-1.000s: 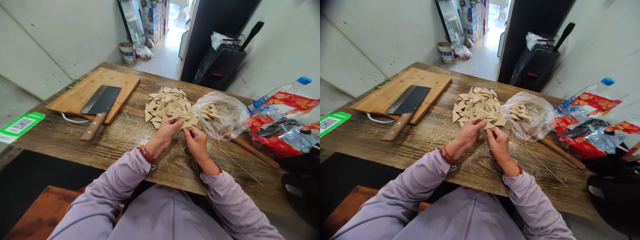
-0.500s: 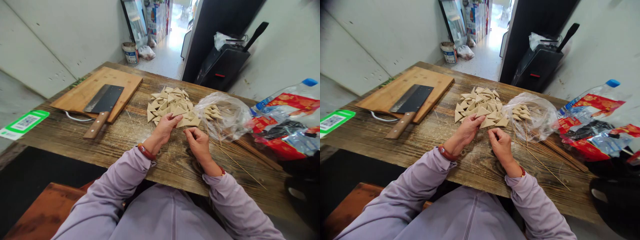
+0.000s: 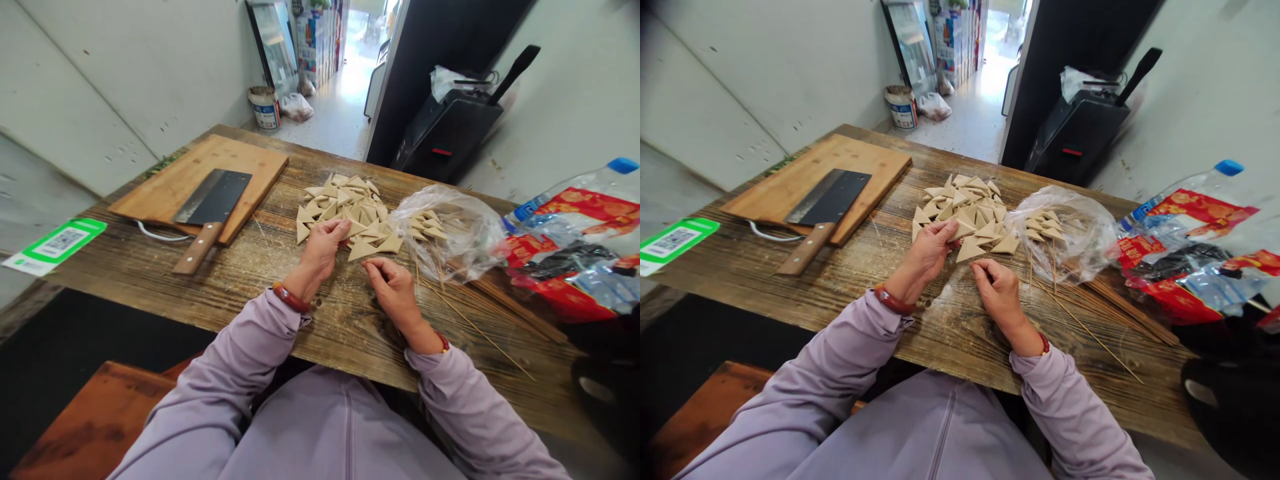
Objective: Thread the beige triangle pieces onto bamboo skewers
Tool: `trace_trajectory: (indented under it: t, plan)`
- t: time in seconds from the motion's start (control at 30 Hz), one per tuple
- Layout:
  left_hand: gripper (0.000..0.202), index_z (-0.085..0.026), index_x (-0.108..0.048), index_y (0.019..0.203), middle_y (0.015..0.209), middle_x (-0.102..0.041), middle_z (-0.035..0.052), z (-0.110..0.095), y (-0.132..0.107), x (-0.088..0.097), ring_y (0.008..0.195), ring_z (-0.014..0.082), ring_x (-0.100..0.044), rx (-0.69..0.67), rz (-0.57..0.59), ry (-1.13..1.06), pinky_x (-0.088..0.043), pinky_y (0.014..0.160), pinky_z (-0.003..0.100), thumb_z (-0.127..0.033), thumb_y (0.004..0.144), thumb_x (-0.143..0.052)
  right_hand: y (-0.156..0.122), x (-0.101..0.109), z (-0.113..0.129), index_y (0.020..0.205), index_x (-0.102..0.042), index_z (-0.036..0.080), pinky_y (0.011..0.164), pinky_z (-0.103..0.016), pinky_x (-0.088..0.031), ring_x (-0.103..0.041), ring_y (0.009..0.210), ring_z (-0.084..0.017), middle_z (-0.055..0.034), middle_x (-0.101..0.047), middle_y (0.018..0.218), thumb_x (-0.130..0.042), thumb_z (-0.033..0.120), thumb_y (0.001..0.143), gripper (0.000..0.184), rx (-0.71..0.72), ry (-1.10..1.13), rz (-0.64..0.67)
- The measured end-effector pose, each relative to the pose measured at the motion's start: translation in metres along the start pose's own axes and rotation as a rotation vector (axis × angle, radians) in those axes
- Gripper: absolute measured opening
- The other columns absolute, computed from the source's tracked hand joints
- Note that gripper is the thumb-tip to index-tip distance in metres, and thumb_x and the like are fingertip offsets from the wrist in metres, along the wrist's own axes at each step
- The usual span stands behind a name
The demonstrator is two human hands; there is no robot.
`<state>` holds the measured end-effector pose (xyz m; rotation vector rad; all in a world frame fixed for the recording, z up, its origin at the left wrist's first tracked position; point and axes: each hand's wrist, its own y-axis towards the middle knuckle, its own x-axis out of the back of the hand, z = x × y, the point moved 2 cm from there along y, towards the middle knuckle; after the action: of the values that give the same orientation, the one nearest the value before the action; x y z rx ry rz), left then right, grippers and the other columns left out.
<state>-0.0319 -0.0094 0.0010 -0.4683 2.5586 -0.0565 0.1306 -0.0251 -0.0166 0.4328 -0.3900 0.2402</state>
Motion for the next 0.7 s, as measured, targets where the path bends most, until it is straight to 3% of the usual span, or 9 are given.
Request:
trace_trajectory:
  t: [0.5,0.7]
  plan:
    - [0.030,-0.014,-0.063,0.059,0.057,-0.051,-0.0037,0.0040,-0.0025,-0.0037,0.058,0.0074,-0.046,-0.064,0.071,0.047,-0.042,0.059,0.021,-0.036,0.068,-0.082,0.0005,0.0007,0.0010,0.081,-0.072,0.019,0.063,-0.028,-0.047,-0.062,0.063,-0.016,-0.0028,-0.071,0.071,-0.056,0.035,0.090,0.024,-0.003,0.000,-0.004]
    - [0.032,-0.014,-0.064,0.062,0.060,-0.053,-0.0033,0.0051,-0.0039,-0.0042,0.060,0.0080,-0.047,-0.049,0.075,0.081,-0.043,0.062,0.022,-0.039,0.066,-0.083,0.0008,0.0005,-0.0013,0.079,-0.071,0.020,0.059,-0.027,-0.043,-0.059,0.060,-0.015,-0.0020,-0.070,0.069,-0.056,0.035,0.089,0.024,-0.027,-0.024,-0.009]
